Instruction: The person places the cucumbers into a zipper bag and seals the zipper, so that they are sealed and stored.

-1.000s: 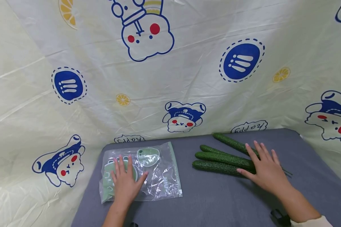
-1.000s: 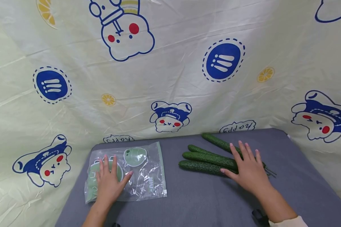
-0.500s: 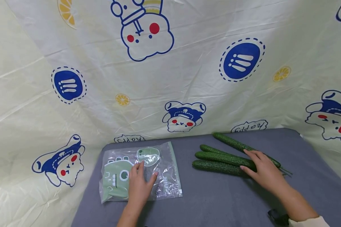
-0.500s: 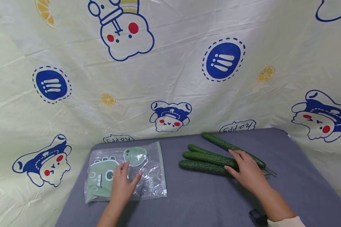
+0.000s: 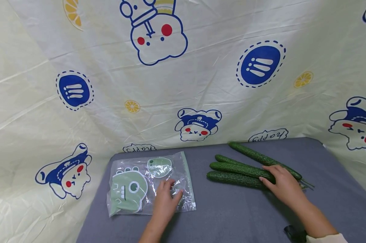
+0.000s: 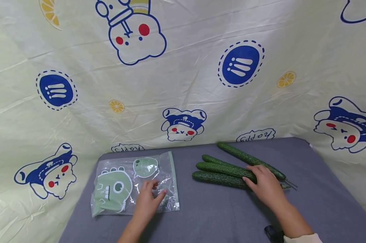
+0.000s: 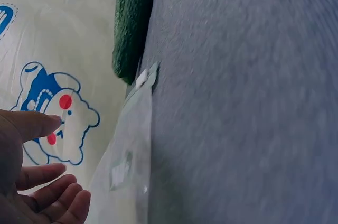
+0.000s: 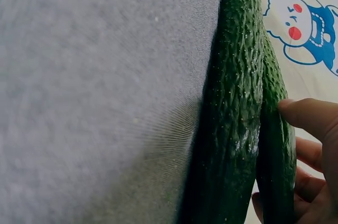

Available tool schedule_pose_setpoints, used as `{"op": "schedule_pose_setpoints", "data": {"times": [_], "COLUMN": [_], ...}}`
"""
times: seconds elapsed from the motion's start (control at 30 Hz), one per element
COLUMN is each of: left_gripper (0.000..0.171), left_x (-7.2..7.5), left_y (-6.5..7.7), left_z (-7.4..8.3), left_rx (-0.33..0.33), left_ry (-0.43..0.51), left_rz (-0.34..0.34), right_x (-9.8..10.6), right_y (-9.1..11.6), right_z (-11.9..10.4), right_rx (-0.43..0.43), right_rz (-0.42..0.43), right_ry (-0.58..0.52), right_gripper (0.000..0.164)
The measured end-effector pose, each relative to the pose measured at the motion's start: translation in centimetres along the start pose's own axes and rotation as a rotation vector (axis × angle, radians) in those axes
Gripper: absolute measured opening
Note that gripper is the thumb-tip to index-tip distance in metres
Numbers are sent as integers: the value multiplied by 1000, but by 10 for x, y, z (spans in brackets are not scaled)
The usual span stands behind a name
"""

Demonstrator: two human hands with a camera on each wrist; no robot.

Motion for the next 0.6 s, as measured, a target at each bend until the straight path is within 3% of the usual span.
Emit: {"op": "schedule_pose_setpoints", "data": {"times": [0.37, 0.6], "left_gripper": [31, 23], "left_x": [-23, -33], "left_y": [-2, -3], "left_z": [6, 13], "left_rx": [11, 43], "left_ry": [106, 92], "left_rz": [-84, -119], "right_x": [-4, -7], "right_y": [1, 2], "right_z": [2, 2], "right_rx": [-7, -13], "right_rz": [-9, -8], "right_ry": [-3, 7], "right_gripper": [49, 49]}}
Point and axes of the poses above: each hand's wrist, its own y-axis away from the middle knuckle, its own x-axis out of the back of the hand, z = x × y, the point moved 4 cm from there along -y, towards the middle knuckle, and after that the axes turned 5 degrees about y, right-handed, at the moved point
